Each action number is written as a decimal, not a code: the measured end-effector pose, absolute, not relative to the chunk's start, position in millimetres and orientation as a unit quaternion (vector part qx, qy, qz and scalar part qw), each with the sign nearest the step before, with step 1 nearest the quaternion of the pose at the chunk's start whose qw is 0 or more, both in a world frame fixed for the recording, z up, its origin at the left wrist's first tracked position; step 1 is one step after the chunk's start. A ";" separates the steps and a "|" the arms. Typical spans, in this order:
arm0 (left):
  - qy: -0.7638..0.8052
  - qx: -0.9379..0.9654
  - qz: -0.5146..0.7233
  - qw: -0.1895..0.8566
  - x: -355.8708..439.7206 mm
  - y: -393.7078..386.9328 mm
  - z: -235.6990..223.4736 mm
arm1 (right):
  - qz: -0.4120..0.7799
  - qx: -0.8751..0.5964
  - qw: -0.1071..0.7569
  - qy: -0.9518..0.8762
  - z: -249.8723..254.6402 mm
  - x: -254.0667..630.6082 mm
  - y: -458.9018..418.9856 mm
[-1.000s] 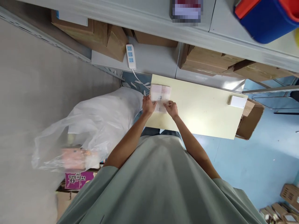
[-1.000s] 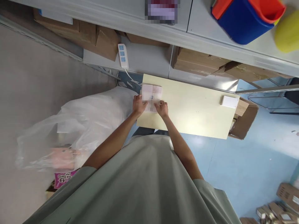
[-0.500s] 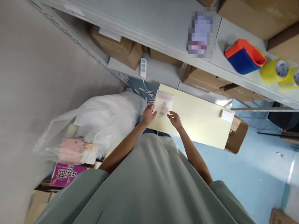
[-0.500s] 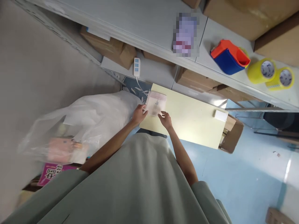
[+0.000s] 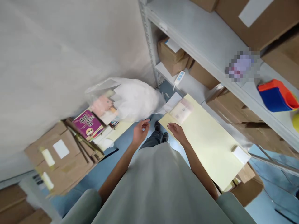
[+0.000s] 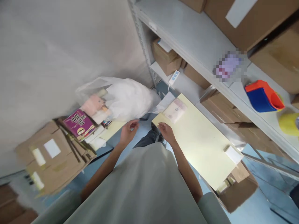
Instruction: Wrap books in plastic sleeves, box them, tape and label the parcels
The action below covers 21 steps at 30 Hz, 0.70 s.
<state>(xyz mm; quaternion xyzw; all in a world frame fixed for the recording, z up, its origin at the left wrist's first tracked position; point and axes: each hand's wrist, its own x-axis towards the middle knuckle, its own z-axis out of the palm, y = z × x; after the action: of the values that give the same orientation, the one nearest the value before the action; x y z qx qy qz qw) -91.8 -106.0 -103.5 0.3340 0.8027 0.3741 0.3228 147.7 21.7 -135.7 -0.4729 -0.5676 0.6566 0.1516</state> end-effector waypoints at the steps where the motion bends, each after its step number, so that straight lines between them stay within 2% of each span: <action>1: 0.809 0.312 0.386 0.314 -90.4 -123.7 -97.0 | 0.667 -0.451 0.135 -0.577 -134.4 141.7 14.4; 7: 0.834 0.207 0.452 0.239 -84.4 -212.0 -65.5 | 0.711 -0.332 0.025 -0.620 -120.2 105.2 -25.2; 11: 0.843 0.158 0.475 0.197 -91.9 -254.3 -61.6 | 0.715 -0.290 -0.004 -0.636 -111.9 86.7 -45.2; 17: 0.856 0.157 0.466 0.161 -126.9 -324.3 -83.8 | 0.711 -0.277 -0.017 -0.646 -107.2 66.0 -83.7; 21: 0.892 0.179 0.392 0.138 -171.2 -388.8 -114.4 | 0.696 -0.288 -0.017 -0.657 -105.3 46.6 -121.5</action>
<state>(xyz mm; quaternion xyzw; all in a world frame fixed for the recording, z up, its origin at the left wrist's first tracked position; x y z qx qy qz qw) -171.2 -388.8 -114.4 0.1787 0.8917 0.3924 0.1377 46.6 -121.5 -105.3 -0.2884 -0.6572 0.6962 -0.0168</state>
